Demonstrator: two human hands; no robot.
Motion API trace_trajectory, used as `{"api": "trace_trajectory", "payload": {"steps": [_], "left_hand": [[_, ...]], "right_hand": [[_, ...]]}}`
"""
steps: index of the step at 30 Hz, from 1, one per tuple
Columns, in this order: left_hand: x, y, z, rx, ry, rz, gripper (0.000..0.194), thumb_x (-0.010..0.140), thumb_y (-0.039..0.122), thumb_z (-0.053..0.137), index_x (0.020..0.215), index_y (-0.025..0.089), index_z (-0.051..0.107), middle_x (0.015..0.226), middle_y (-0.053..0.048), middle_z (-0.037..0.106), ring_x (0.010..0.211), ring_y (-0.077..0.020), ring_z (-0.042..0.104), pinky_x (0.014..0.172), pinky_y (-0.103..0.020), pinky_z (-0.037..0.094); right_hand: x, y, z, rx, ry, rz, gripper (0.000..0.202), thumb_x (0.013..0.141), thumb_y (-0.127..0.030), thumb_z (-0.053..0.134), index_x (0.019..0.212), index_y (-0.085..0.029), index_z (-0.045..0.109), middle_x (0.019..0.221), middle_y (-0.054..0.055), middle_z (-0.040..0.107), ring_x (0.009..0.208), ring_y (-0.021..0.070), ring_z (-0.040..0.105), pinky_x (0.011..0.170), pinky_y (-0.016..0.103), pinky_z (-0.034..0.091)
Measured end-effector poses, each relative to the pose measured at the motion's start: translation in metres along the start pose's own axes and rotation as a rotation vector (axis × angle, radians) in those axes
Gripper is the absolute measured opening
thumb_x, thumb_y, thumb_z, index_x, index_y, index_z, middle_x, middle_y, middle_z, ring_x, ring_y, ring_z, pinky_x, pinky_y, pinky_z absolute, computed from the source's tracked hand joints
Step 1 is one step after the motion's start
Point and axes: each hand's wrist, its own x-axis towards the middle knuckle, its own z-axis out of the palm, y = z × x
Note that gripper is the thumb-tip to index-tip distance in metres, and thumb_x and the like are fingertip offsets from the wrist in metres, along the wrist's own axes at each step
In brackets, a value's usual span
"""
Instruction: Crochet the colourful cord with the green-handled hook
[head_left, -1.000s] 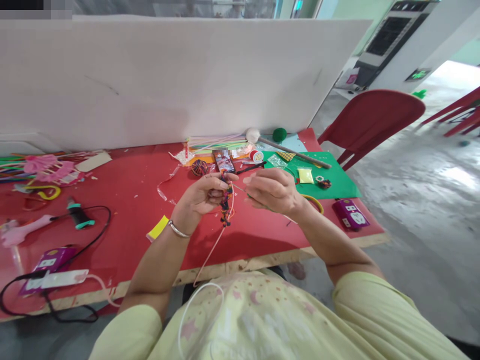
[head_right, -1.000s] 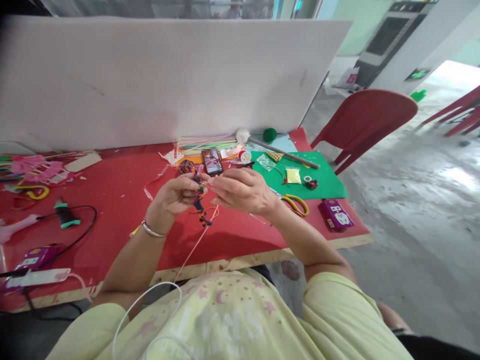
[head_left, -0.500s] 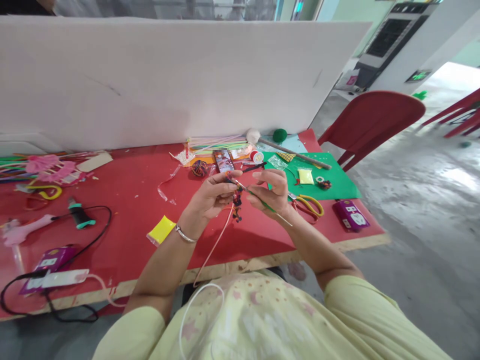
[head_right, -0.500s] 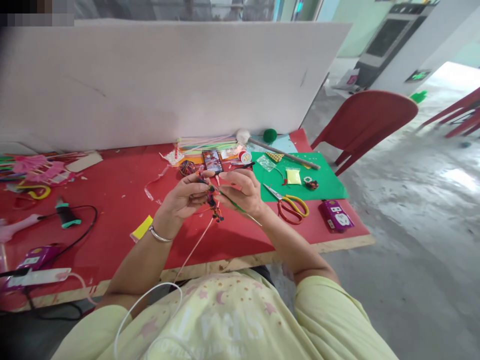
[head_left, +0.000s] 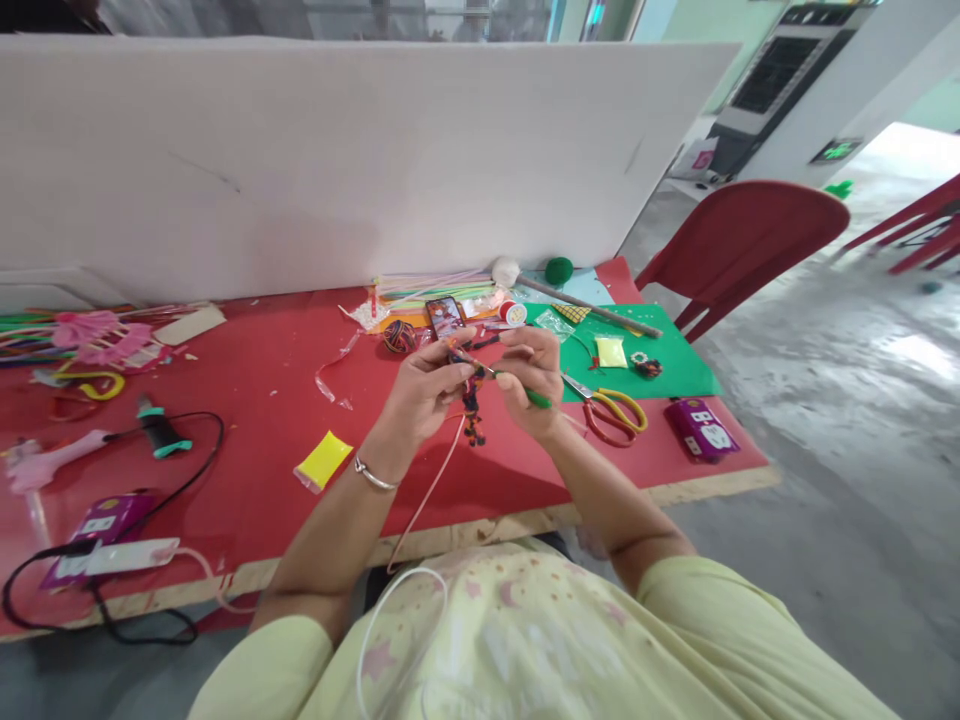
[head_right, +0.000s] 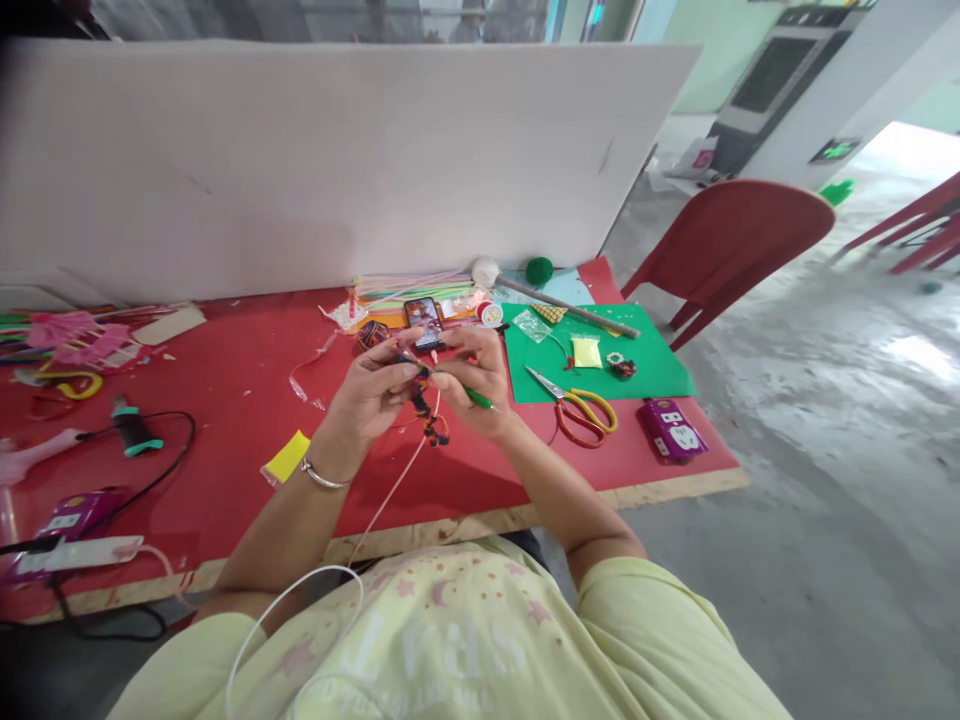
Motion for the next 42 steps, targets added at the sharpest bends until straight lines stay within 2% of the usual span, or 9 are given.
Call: {"api": "trace_trajectory", "payload": {"steps": [3,6,11,13,16,25,32,39,42], "left_hand": [[0.001,-0.005,0.004,0.115,0.084,0.135,0.043,0.06,0.012,0.089,0.102,0.021,0.084,0.068,0.003,0.065,0.051,-0.0039,0.042,0.047,-0.019,0.034],[0.001,-0.011,0.013,0.114,0.198,0.273,0.037,0.066,0.013,0.087,0.101,0.024,0.083,0.076,0.004,0.067,0.059,-0.0055,0.051,0.054,-0.018,0.042],[0.001,-0.001,0.009,-0.076,0.009,-0.029,0.035,0.062,0.012,0.086,0.097,0.017,0.082,0.063,0.004,0.058,0.047,-0.0016,0.037,0.044,-0.015,0.029],[0.001,0.008,0.0,-0.069,-0.084,-0.169,0.041,0.06,0.01,0.086,0.101,0.013,0.082,0.057,0.007,0.05,0.045,-0.0004,0.032,0.042,-0.014,0.025],[0.001,0.018,-0.01,-0.034,-0.118,-0.248,0.04,0.061,0.009,0.085,0.101,0.011,0.082,0.054,0.008,0.046,0.044,-0.0001,0.029,0.041,-0.014,0.023],[0.005,0.013,-0.012,0.024,-0.087,-0.21,0.039,0.06,0.01,0.085,0.099,0.01,0.083,0.057,0.005,0.052,0.044,0.0001,0.031,0.042,-0.015,0.022],[0.006,0.014,-0.008,0.138,-0.03,-0.14,0.035,0.058,0.013,0.085,0.093,0.013,0.084,0.057,0.002,0.059,0.043,-0.0014,0.034,0.042,-0.019,0.021],[0.011,0.018,-0.014,0.174,-0.108,-0.206,0.026,0.054,0.013,0.081,0.08,0.012,0.084,0.049,0.002,0.056,0.039,-0.0015,0.032,0.041,-0.019,0.024],[0.012,0.016,-0.016,0.164,-0.149,-0.253,0.025,0.053,0.012,0.08,0.078,0.011,0.084,0.051,-0.001,0.06,0.04,-0.0017,0.034,0.041,-0.018,0.024]], "right_hand": [[0.006,-0.005,-0.002,-0.039,-0.083,0.042,0.035,0.102,-0.045,0.057,0.083,-0.024,0.077,0.121,0.009,0.062,0.108,0.0234,0.064,0.08,0.039,0.063],[0.001,-0.006,0.006,-0.214,-0.004,-0.04,0.022,0.097,-0.045,0.065,0.093,-0.026,0.077,0.122,0.011,0.063,0.118,0.03,0.06,0.088,0.046,0.062],[-0.003,0.005,0.013,-0.285,0.195,-0.275,0.034,0.1,-0.055,0.055,0.098,-0.027,0.075,0.114,0.01,0.06,0.106,0.0278,0.063,0.09,0.049,0.061],[-0.001,0.012,0.006,-0.261,0.137,-0.325,0.045,0.1,-0.063,0.05,0.092,-0.027,0.076,0.111,0.009,0.059,0.103,0.0264,0.063,0.091,0.049,0.061],[0.001,0.021,-0.008,-0.229,0.0,-0.36,0.048,0.097,-0.068,0.053,0.091,-0.028,0.078,0.113,0.009,0.058,0.107,0.0274,0.061,0.091,0.049,0.062],[0.002,0.022,-0.033,-0.281,-0.178,-0.304,0.033,0.089,-0.062,0.07,0.093,-0.031,0.079,0.117,0.009,0.062,0.114,0.0305,0.061,0.092,0.05,0.061],[0.017,0.014,-0.046,-0.277,-0.228,-0.434,0.015,0.089,-0.045,0.079,0.096,-0.031,0.076,0.122,0.006,0.067,0.118,0.029,0.063,0.099,0.049,0.059],[0.031,0.004,-0.058,-0.093,-0.406,-0.275,0.021,0.096,-0.046,0.069,0.094,-0.028,0.08,0.131,0.009,0.063,0.127,0.0284,0.057,0.093,0.045,0.063],[0.034,0.002,-0.061,0.106,-0.488,-0.093,0.027,0.099,-0.044,0.063,0.09,-0.025,0.08,0.136,0.01,0.06,0.131,0.0265,0.055,0.095,0.042,0.063]]}}
